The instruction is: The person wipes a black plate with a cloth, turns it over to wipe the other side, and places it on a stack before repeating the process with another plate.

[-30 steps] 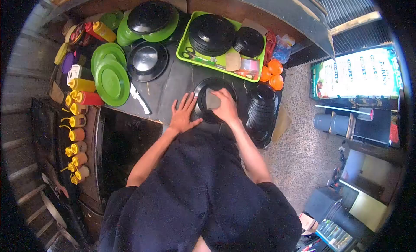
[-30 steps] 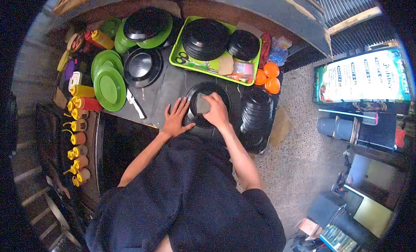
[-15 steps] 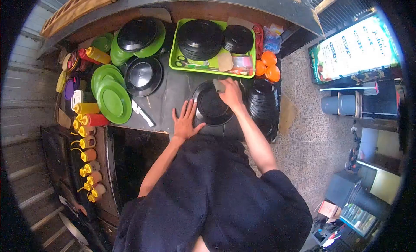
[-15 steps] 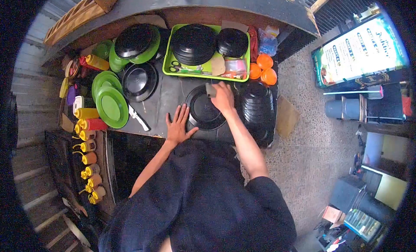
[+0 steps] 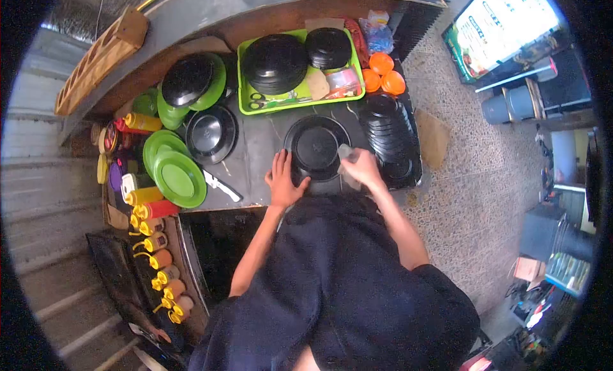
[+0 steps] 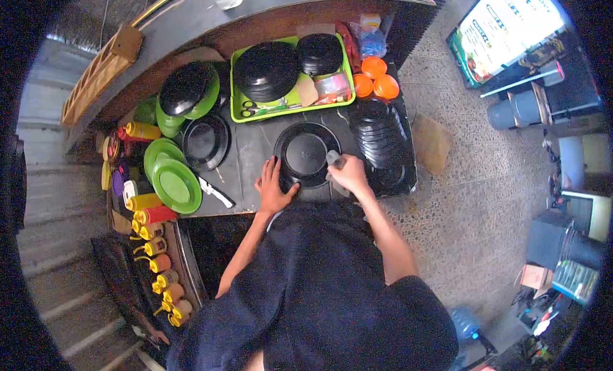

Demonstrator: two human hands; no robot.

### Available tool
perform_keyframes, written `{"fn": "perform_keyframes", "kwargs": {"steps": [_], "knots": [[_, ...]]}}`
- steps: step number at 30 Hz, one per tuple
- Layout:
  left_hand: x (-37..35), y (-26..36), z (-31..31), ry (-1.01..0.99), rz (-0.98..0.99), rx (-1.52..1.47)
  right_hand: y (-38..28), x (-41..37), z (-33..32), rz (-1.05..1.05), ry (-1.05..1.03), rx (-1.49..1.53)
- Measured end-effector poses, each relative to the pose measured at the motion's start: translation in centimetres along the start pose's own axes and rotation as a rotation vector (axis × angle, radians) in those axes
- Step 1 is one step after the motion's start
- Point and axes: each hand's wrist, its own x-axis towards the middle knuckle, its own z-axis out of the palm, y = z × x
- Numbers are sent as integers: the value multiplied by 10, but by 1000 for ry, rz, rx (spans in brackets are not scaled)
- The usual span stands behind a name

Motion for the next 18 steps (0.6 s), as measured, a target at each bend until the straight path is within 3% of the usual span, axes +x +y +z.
{"fn": "perform_keyframes", "kwargs": {"steps": [2,3,5,11,18], "knots": [[5,1,-2,108,-55,-194,26,10,2,163,-6,240],[10,1,-4,113,-50,-186,30,11,5,96,23,455],[23,-2,-8,49,-345,-767,39,13,11,106,60,488],[36,-15,-19,5,-542,-1021,6,5,8,155,-2,455],[42,-25,-24,-65,-753,-1380,25,20,12,265,-4,800]]}}
